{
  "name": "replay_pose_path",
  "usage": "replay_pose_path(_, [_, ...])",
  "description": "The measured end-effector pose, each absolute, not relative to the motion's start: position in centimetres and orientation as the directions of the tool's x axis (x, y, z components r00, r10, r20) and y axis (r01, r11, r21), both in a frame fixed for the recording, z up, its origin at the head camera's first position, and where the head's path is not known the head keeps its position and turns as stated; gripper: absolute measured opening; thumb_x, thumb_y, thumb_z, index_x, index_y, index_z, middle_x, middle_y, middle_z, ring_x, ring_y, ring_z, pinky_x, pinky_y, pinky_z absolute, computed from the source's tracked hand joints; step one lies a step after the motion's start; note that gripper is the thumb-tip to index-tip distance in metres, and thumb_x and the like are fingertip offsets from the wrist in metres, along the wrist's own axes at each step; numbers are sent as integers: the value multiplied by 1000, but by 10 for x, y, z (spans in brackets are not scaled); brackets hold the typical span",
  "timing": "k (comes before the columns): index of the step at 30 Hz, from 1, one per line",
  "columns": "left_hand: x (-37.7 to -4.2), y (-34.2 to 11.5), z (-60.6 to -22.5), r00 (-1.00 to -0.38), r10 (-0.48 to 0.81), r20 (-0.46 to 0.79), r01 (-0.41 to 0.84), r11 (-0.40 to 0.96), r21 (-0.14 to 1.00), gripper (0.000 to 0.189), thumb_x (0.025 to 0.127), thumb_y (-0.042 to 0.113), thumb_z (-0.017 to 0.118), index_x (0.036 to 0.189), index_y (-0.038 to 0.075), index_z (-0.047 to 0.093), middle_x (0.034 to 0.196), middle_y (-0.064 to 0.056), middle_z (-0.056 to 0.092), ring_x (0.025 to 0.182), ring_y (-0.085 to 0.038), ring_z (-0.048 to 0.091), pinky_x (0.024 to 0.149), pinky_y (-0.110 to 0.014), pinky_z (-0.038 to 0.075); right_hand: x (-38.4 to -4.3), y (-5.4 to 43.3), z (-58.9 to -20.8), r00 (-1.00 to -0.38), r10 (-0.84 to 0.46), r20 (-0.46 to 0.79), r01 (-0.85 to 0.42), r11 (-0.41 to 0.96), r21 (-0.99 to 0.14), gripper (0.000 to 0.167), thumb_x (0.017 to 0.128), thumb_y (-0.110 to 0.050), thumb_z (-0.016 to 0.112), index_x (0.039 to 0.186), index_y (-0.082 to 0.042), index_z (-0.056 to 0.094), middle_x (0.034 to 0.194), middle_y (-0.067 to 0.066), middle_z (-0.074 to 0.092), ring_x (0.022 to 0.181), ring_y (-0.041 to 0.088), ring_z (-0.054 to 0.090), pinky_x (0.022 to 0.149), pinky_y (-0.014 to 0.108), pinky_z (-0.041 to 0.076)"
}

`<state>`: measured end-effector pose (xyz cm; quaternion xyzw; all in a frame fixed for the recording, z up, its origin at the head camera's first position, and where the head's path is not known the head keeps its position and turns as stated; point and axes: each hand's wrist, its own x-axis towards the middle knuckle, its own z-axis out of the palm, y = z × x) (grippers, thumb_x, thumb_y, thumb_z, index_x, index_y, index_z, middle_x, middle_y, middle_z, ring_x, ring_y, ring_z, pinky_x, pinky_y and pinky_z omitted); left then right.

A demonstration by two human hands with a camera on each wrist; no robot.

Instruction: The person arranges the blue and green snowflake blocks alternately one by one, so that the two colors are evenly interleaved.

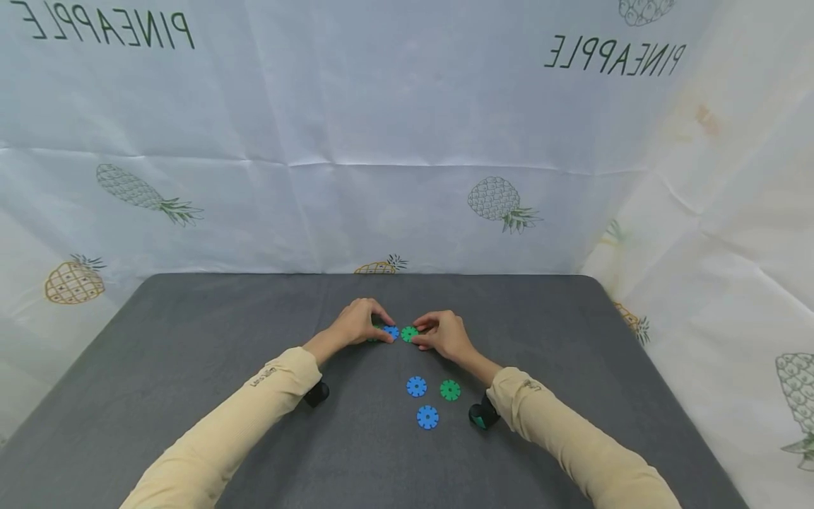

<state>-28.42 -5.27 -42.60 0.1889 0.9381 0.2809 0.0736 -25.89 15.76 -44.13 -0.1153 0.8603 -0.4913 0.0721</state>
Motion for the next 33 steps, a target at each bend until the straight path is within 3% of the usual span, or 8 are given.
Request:
replay_pose_path(7, [-282,-52,-426,-921,388,-42,302,778,551,24,73,28,84,94,20,79,108,-3,67,86,-18,62,64,-28,48,-257,156,-439,-957,-289,30,-176,494,-852,24,81,1,75,104,6,70,94,17,70,67,20,69,59,28,56])
replay_pose_path(15, [-280,-52,-425,-919,393,-38,313,784,536,23,75,29,83,95,19,78,109,-3,65,97,-21,61,79,-36,51,-257,154,-440,-953,-299,38,-188,491,-851,24,80,2,74,104,6,70,94,17,70,67,20,69,59,27,56])
replay_pose_path(24, [-283,-50,-422,-896,445,-8,405,823,399,20,76,34,83,92,23,77,104,0,65,95,-20,61,83,-41,48,-261,156,-441,-949,-315,22,-180,483,-857,25,81,0,75,105,5,70,93,17,70,66,20,69,60,28,56])
replay_pose_path(33, [-285,-45,-420,-883,469,24,447,824,347,23,73,34,85,92,22,78,110,0,66,106,-24,58,91,-47,45,-261,156,-442,-958,-287,-11,-135,485,-864,25,81,0,75,106,2,71,97,14,70,68,16,69,61,29,57])
